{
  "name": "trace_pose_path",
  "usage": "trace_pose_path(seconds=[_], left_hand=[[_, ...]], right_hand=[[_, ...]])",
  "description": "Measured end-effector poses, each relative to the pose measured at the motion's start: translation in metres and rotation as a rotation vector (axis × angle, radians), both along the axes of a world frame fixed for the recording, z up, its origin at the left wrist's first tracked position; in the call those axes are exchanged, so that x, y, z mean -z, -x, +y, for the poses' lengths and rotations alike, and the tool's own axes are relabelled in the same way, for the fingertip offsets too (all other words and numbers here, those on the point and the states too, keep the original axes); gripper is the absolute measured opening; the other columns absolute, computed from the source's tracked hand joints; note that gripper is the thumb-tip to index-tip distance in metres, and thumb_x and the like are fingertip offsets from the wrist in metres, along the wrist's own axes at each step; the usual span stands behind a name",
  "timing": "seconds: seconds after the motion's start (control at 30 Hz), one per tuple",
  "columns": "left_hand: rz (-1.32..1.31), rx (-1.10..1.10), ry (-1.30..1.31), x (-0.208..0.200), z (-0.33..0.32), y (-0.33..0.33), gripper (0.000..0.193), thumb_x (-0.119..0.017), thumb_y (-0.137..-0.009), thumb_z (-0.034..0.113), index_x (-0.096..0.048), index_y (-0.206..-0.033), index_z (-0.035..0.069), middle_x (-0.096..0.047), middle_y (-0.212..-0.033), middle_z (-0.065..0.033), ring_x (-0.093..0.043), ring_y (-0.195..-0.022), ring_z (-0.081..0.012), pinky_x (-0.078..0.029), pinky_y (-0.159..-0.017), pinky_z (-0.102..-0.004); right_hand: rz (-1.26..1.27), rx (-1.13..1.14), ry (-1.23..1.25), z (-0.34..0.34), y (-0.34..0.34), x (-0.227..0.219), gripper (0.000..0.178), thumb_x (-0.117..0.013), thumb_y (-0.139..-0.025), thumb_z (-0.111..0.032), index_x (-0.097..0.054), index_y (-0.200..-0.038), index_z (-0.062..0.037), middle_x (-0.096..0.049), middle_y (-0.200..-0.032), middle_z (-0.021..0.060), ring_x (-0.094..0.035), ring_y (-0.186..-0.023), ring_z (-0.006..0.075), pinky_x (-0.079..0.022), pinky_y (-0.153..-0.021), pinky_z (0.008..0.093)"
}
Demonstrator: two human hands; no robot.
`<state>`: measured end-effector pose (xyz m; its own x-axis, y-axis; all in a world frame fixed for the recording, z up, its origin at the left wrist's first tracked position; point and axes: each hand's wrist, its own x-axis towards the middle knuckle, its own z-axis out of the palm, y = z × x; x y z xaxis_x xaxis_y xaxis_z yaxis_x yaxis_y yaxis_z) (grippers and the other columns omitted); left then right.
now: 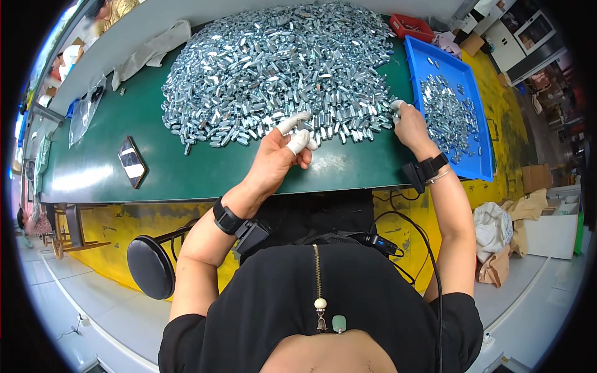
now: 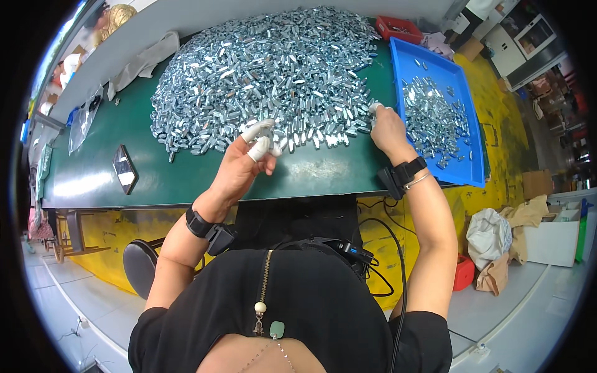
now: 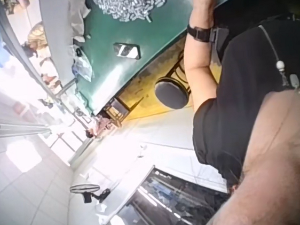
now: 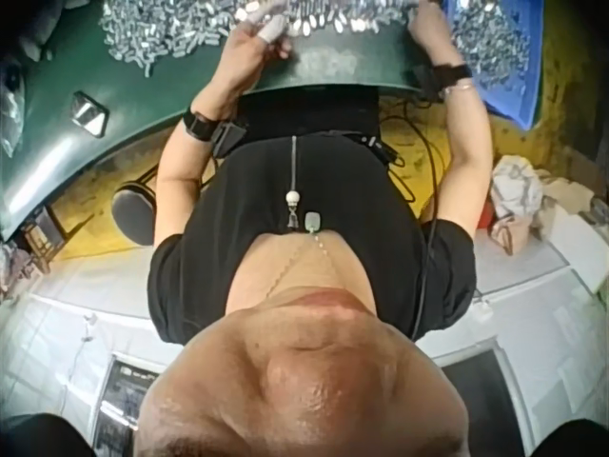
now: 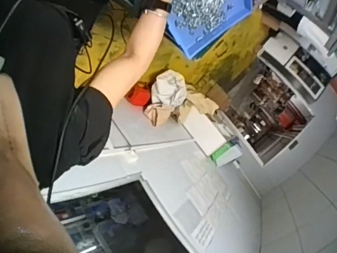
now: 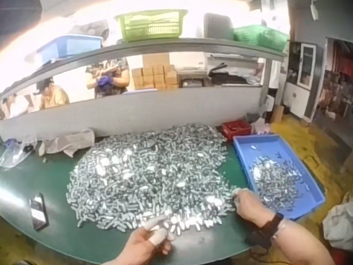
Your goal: Assembling small white plastic components at a manual workstation.
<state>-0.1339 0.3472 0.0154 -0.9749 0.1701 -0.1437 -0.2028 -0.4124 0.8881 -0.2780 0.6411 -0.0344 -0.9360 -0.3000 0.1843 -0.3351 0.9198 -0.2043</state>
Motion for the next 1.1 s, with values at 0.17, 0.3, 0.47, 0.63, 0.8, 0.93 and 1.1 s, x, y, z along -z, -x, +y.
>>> trace_pose_path(seconds=[0.17,0.3,0.47,0.63,0.8,0.93,1.1], left_hand=[[-0.044,0.037,0.007,0.000,0.006,0.005,0.038,-0.048,-0.094,0.021,-0.041,-0.127,0.002,-0.059,-0.083,-0.0064,-0.054,-0.063,-0.0092,-0.046,-0.058,-0.0226],[-0.084,0.176,-0.113,0.000,0.025,0.003,0.036,-0.045,-0.095,0.023,-0.043,-0.124,0.002,-0.059,-0.084,-0.0077,-0.055,-0.063,-0.0098,-0.047,-0.058,-0.0231],[-0.057,0.341,-0.384,0.006,0.029,0.003,0.032,-0.044,-0.095,0.023,-0.046,-0.121,0.003,-0.059,-0.086,-0.0081,-0.055,-0.064,-0.0111,-0.047,-0.059,-0.0239],[0.029,0.201,-0.220,-0.008,0.032,-0.008,0.034,-0.051,-0.092,0.016,-0.047,-0.122,0.004,-0.059,-0.089,-0.0060,-0.056,-0.067,-0.0117,-0.048,-0.062,-0.0245],[0.111,0.128,-0.078,-0.006,0.035,-0.013,0.044,-0.059,-0.087,0.015,-0.044,-0.128,0.005,-0.058,-0.092,-0.0045,-0.055,-0.074,-0.0116,-0.047,-0.067,-0.0251],[0.233,0.107,0.037,-0.006,0.034,-0.014,0.047,-0.060,-0.084,0.002,-0.044,-0.128,0.004,-0.059,-0.098,-0.0028,-0.056,-0.080,-0.0088,-0.048,-0.071,-0.0238],[0.296,0.089,0.115,-0.002,0.029,-0.013,0.048,-0.061,-0.082,0.000,-0.046,-0.128,0.003,-0.059,-0.101,-0.0034,-0.057,-0.087,-0.0098,-0.047,-0.079,-0.0248]], right_hand=[[-0.051,-0.138,0.397,-0.018,-0.029,-0.022,0.026,-0.062,-0.078,-0.002,-0.056,-0.103,-0.0025,-0.061,-0.083,0.0106,-0.060,-0.073,0.0194,-0.048,-0.068,0.0284],[-0.580,-0.267,1.139,-0.071,-0.086,-0.080,0.014,-0.060,-0.082,-0.002,-0.059,-0.096,-0.0002,-0.061,-0.085,0.0035,-0.058,-0.074,0.0094,-0.047,-0.069,0.0237],[-0.399,-0.359,0.898,-0.087,-0.106,-0.099,0.011,-0.061,-0.081,-0.001,-0.060,-0.092,0.0003,-0.062,-0.086,0.0048,-0.059,-0.075,0.0109,-0.048,-0.068,0.0240],[-0.241,-0.476,0.697,-0.089,-0.112,-0.107,0.010,-0.063,-0.080,-0.001,-0.060,-0.089,0.0011,-0.063,-0.081,0.0059,-0.060,-0.074,0.0106,-0.048,-0.064,0.0243],[-0.324,-0.397,0.693,-0.089,-0.113,-0.104,0.008,-0.062,-0.081,-0.004,-0.060,-0.087,0.0011,-0.061,-0.072,0.0044,-0.056,-0.066,0.0090,-0.046,-0.060,0.0239],[-0.366,-0.339,0.702,-0.091,-0.116,-0.101,0.010,-0.059,-0.084,-0.008,-0.060,-0.087,0.0010,-0.057,-0.066,0.0023,-0.050,-0.059,0.0075,-0.042,-0.054,0.0240],[-0.215,-0.451,0.676,-0.092,-0.112,-0.086,0.019,-0.055,-0.089,-0.016,-0.059,-0.084,0.0013,-0.052,-0.060,0.0000,-0.042,-0.055,0.0061,-0.037,-0.048,0.0243]])
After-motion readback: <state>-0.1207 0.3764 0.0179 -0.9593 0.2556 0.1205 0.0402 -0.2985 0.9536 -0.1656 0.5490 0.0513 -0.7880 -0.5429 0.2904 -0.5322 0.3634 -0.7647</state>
